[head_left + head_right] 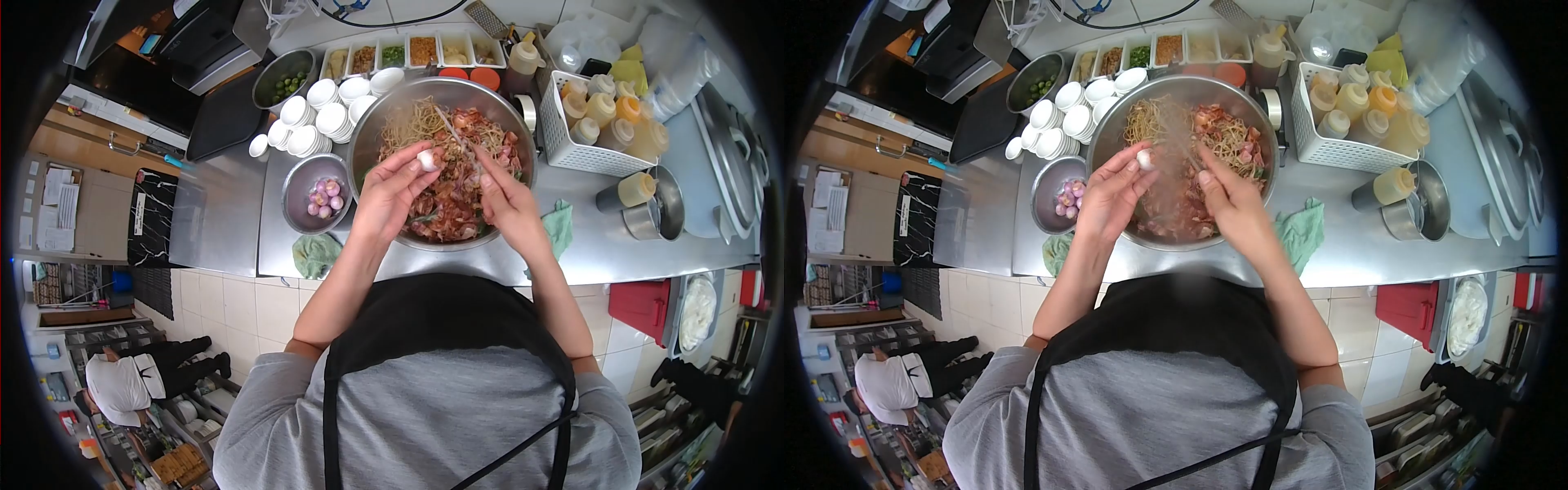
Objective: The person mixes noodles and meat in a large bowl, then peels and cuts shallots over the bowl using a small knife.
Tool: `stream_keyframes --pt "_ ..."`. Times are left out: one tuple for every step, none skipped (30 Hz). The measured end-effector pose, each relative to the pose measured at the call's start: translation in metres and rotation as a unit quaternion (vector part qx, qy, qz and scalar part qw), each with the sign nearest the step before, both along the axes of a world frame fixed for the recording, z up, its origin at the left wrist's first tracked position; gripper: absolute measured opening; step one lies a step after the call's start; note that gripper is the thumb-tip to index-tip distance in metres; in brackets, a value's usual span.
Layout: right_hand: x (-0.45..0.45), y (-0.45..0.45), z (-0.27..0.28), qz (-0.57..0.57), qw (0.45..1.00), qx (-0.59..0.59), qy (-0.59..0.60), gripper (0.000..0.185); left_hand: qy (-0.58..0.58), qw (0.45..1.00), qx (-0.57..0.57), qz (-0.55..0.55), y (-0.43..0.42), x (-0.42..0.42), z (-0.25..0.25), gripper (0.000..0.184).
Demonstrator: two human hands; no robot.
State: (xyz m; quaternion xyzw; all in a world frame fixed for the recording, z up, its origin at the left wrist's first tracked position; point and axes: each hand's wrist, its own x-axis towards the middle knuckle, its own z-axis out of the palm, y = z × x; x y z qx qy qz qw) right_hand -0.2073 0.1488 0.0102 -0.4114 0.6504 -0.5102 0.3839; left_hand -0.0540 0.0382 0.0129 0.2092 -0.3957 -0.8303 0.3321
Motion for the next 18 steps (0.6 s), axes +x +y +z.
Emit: stream_keyframes --pt "0.006 -0.002 -0.003 0.032 0.998 -0.037 -0.028 0.039 0.0 1.0 -0.001 0.0 0.001 -0.001 -0.001 0.029" --pt "0.012 -0.002 -0.004 0.063 0.994 -0.074 -0.056 0.04 0.0 1.0 -0.008 0.021 0.003 -0.004 -0.004 0.028" --pt "0.018 -0.002 -0.003 0.08 0.993 -0.06 -0.068 0.043 0.0 0.999 -0.016 0.043 0.004 -0.005 -0.006 0.027" --pt "0.023 -0.002 0.0 0.08 0.993 -0.061 -0.067 0.043 0.0 0.999 -0.016 0.042 0.004 -0.005 -0.006 0.027" --pt "0.026 -0.003 0.004 0.094 0.988 -0.071 -0.095 0.043 0.01 0.999 -0.013 0.034 0.004 -0.005 -0.005 0.027" --pt "0.028 -0.004 0.006 0.109 0.983 -0.081 -0.123 0.044 0.02 0.999 -0.009 0.025 0.004 -0.005 -0.005 0.026" --pt "0.028 -0.004 0.008 0.11 0.982 -0.078 -0.129 0.042 0.02 0.999 -0.009 0.026 0.003 -0.004 -0.005 0.026" --pt "0.026 -0.003 0.013 0.111 0.982 -0.078 -0.129 0.042 0.027 0.999 0.011 0.018 0.002 -0.003 -0.006 0.026" --pt "0.023 -0.001 0.018 0.116 0.979 -0.062 -0.154 0.039 0.033 0.999 0.031 0.009 0.001 -0.001 -0.006 0.026" --pt "0.021 0.0 0.02 0.12 0.975 -0.045 -0.179 0.036 0.033 0.999 0.031 0.01 0.001 -0.001 -0.006 0.026" --pt "0.018 -0.001 0.014 0.121 0.975 -0.044 -0.179 0.036 0.037 0.999 0.037 0.002 0.001 0.0 -0.006 0.026" --pt "0.016 -0.004 0.004 0.102 0.981 -0.045 -0.161 0.035 0.04 0.998 0.043 -0.007 0.002 0.0 -0.006 0.026" --pt "0.014 -0.006 -0.002 0.083 0.985 -0.047 -0.144 0.035 0.04 0.998 0.044 -0.007 0.001 0.002 -0.005 0.026" --pt "0.011 -0.006 -0.004 0.084 0.985 -0.046 -0.143 0.035 0.032 0.999 0.03 -0.003 -0.001 0.005 -0.003 0.026" --pt "0.01 -0.005 -0.002 0.063 0.989 -0.045 -0.124 0.035 0.024 1.0 0.016 0.001 -0.004 0.01 -0.003 0.026" --pt "0.008 -0.005 -0.001 0.043 0.992 -0.044 -0.106 0.034 -0.014 0.999 -0.019 0.025 -0.01 0.018 -0.002 0.027" --pt "0.006 -0.006 -0.01 0.039 0.996 -0.047 -0.063 0.036 -0.088 0.99 -0.082 0.074 -0.018 0.029 -0.005 0.027" --pt "0.003 -0.004 -0.014 0.041 0.996 -0.043 -0.064 0.036 -0.162 0.969 -0.145 0.121 -0.028 0.042 -0.01 0.026"
